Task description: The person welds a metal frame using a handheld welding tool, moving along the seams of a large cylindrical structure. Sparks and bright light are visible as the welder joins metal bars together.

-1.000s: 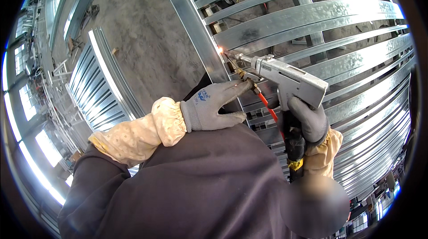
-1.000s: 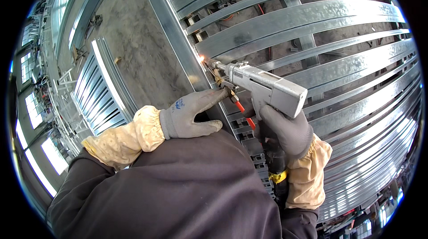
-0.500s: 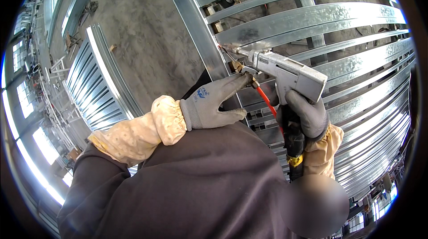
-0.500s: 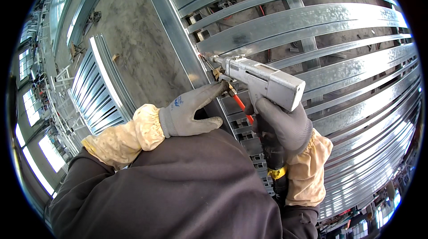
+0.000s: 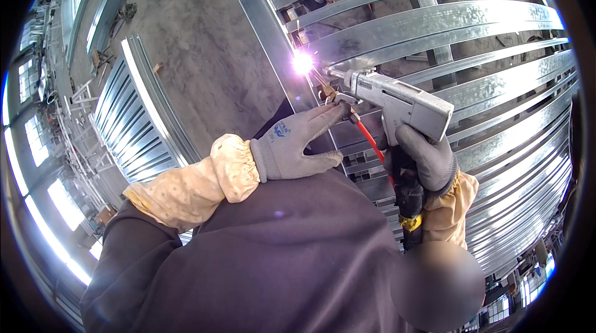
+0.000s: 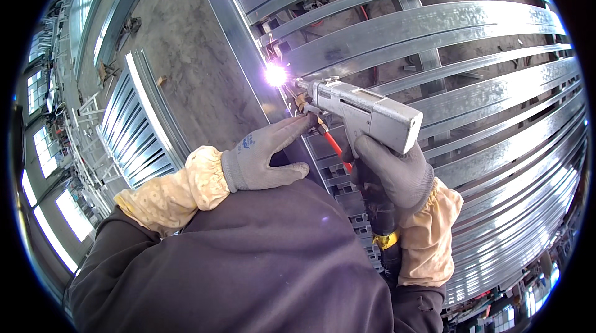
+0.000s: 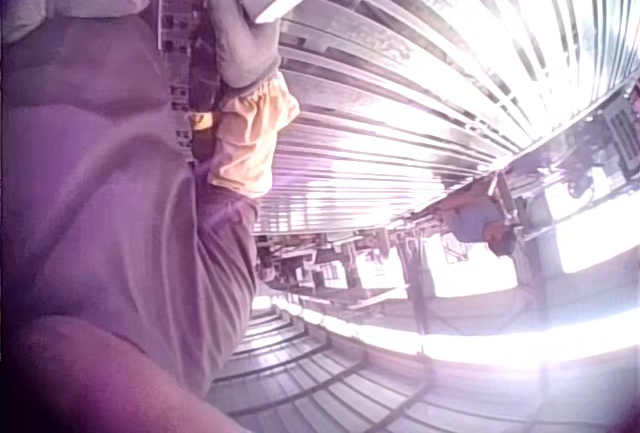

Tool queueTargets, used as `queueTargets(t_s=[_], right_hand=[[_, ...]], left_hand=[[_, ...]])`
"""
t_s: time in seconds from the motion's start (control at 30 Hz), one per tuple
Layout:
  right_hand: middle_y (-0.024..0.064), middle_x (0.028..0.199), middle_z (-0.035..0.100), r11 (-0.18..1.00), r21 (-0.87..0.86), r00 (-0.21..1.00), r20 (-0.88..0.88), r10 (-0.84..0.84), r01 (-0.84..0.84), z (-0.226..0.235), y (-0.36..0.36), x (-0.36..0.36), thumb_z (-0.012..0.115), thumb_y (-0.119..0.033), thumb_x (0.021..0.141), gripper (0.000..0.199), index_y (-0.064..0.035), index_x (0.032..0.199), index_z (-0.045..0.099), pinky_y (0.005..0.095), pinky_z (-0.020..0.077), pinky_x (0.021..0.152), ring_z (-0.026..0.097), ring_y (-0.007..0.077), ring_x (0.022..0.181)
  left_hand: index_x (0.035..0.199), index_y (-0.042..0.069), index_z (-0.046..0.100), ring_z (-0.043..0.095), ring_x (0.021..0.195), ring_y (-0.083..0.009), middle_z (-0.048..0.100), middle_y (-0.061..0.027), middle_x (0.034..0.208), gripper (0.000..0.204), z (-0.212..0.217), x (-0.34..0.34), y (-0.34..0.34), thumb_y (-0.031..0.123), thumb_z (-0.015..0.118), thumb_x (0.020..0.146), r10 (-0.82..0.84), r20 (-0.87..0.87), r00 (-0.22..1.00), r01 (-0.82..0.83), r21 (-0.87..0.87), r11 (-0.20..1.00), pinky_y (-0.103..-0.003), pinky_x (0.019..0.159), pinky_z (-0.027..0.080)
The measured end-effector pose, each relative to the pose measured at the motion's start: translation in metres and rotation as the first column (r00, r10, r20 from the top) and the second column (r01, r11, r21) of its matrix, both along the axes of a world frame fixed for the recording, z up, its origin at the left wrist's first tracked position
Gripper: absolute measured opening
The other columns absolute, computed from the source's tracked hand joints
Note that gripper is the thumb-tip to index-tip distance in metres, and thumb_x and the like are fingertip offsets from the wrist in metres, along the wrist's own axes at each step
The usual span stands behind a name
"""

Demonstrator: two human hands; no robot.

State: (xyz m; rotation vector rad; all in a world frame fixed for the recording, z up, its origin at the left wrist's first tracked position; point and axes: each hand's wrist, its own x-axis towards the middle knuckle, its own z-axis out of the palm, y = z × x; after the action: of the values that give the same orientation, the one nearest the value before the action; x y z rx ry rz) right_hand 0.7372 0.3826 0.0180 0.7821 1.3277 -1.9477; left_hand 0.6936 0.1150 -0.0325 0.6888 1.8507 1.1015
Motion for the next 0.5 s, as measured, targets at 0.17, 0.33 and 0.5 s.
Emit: queueTargets(t_s=[0.17, 0.33, 0.5], right_hand=[[0.0079, 0.09, 0.067, 1.0, 0.005, 1.0, -0.008, -0.001, 0.001, 0.0009, 0.001, 0.002, 0.059, -0.019, 0.096, 0.035, 0.0023, 0.123, 0.057, 0.0257, 0.0519, 0.058, 0.062, 0.0116, 0.069], [0.0079, 0.091, 0.067, 1.0, -0.001, 1.0, -0.029, 0.008, -0.008, -0.0014, 0.0024, 0.0041, 0.059, -0.019, 0.096, 0.034, 0.0019, 0.123, 0.057, 0.026, 0.0516, 0.057, 0.062, 0.0119, 0.067], [0.0082, 0.09, 0.066, 1.0, -0.002, 1.0, -0.01, -0.002, 0.002, 0.0012, 0.0013, 0.0044, 0.059, -0.019, 0.096, 0.034, 0.002, 0.123, 0.057, 0.0263, 0.0512, 0.055, 0.062, 0.0129, 0.065]], left_hand=[[0.153, -0.008, 0.03, 0.041, 0.143, -0.0349, 0.039, -0.0265, 0.154, 0.087, -0.0014, 0.0017, -0.0002, 0.028, 0.074, 0.087, -0.002, -0.018, 1.0, 0.002, 0.015, 1.0, -0.039, 0.117, 0.034], [0.15, -0.01, 0.034, 0.044, 0.14, -0.0419, 0.042, -0.0339, 0.149, 0.085, -0.0009, 0.0013, 0.0016, 0.034, 0.072, 0.089, 0.01, -0.023, 1.0, -0.009, 0.028, 1.0, -0.042, 0.115, 0.038], [0.149, -0.01, 0.034, 0.042, 0.141, -0.0422, 0.042, -0.0343, 0.149, 0.085, -0.0055, 0.0041, 0.0, 0.036, 0.071, 0.089, 0.009, -0.03, 0.999, -0.007, 0.044, 0.999, -0.043, 0.115, 0.038]])
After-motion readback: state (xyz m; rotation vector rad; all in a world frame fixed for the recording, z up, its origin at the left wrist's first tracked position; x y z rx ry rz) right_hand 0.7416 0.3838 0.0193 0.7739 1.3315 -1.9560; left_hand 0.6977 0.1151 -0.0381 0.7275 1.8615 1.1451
